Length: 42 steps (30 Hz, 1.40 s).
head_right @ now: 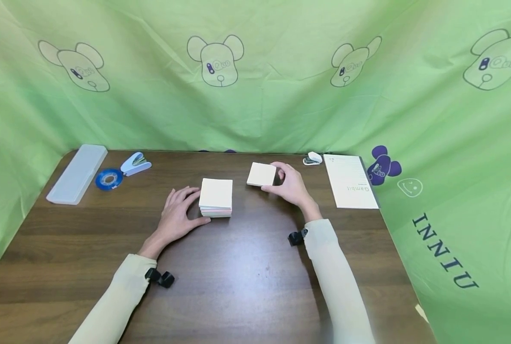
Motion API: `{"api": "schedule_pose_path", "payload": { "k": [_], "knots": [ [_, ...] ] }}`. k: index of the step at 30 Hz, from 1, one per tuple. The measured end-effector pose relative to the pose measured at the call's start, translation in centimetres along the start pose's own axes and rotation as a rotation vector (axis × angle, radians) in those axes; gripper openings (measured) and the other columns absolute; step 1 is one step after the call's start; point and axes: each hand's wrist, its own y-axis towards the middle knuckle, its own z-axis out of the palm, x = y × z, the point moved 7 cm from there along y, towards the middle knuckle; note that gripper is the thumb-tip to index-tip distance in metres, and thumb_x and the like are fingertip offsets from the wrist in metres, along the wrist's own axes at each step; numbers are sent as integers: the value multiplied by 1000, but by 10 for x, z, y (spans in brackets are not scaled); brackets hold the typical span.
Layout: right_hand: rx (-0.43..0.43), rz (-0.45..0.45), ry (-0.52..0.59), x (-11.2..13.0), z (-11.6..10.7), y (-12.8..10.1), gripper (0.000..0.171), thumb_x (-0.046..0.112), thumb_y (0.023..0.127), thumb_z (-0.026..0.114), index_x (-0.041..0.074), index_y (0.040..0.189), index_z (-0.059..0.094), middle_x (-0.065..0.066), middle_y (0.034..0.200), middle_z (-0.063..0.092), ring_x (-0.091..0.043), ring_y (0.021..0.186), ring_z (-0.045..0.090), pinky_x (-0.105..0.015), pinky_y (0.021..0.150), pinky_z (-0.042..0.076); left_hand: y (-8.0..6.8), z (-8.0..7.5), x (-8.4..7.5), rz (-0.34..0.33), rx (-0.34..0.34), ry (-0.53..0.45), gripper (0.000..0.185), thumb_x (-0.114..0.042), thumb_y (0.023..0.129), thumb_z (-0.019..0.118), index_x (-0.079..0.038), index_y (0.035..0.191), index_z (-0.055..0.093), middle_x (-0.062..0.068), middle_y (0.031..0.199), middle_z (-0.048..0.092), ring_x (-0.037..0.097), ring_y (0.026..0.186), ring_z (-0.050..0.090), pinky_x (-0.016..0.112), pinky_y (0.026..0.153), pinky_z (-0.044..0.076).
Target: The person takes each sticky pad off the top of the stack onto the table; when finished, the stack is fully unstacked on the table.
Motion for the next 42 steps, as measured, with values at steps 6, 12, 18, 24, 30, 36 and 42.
{"api": "schedule_pose_path", "payload": {
  "k": [6, 12, 18, 24, 30, 36, 42],
  "knots": [
    [44, 25, -81, -10, 1, 4, 75, 22, 83, 100, 0, 145, 64, -9, 97, 50, -24, 90, 47, -34, 80, 38, 0, 1, 0, 4, -1, 3, 88, -44, 87, 94, -11, 160, 59, 19, 164, 53, 43, 160, 36, 63, 139, 8],
    [88, 14, -180, -17, 3, 11, 77, 32, 84, 97, -1, 144, 63, -10, 97, 50, -28, 90, 47, -39, 80, 38, 0, 0, 0, -4, 4, 5, 89, -44, 86, 94, -11, 161, 58, 18, 164, 52, 43, 161, 35, 61, 139, 6],
    [137, 14, -237, -41, 9, 24, 86, 50, 83, 94, 6, 149, 62, -8, 97, 51, -25, 89, 48, -41, 77, 38, 0, -1, 0, -8, 10, 14, 89, -45, 87, 94, -11, 161, 58, 18, 165, 52, 42, 161, 34, 62, 139, 6],
    [186, 11, -291, -50, 14, 32, 93, 57, 86, 90, 8, 158, 56, -14, 109, 60, -31, 100, 56, -52, 90, 49, 1, 0, 1, -5, 11, 18, 89, -45, 87, 93, -11, 161, 58, 17, 165, 52, 42, 161, 34, 61, 139, 6],
    [215, 56, -289, -40, 15, 30, 103, 57, 88, 89, 10, 168, 45, -26, 127, 64, -42, 118, 61, -62, 107, 50, 2, 1, 2, -15, 19, 13, 90, -47, 87, 93, -12, 162, 58, 16, 165, 51, 41, 162, 34, 59, 140, 4],
    [187, 136, -260, -27, 12, 22, 95, 49, 92, 88, 7, 166, 46, -26, 125, 60, -42, 116, 57, -62, 103, 50, 2, 1, 1, -14, 20, 7, 90, -47, 87, 94, -12, 162, 58, 16, 166, 51, 40, 163, 33, 59, 140, 3],
    [196, 120, -297, -24, 14, 24, 90, 51, 96, 83, 11, 168, 46, -24, 126, 62, -38, 115, 60, -62, 102, 51, 2, 0, 1, -13, 18, 6, 90, -47, 87, 93, -12, 162, 57, 16, 166, 51, 40, 163, 33, 58, 140, 3]
  ]
}}
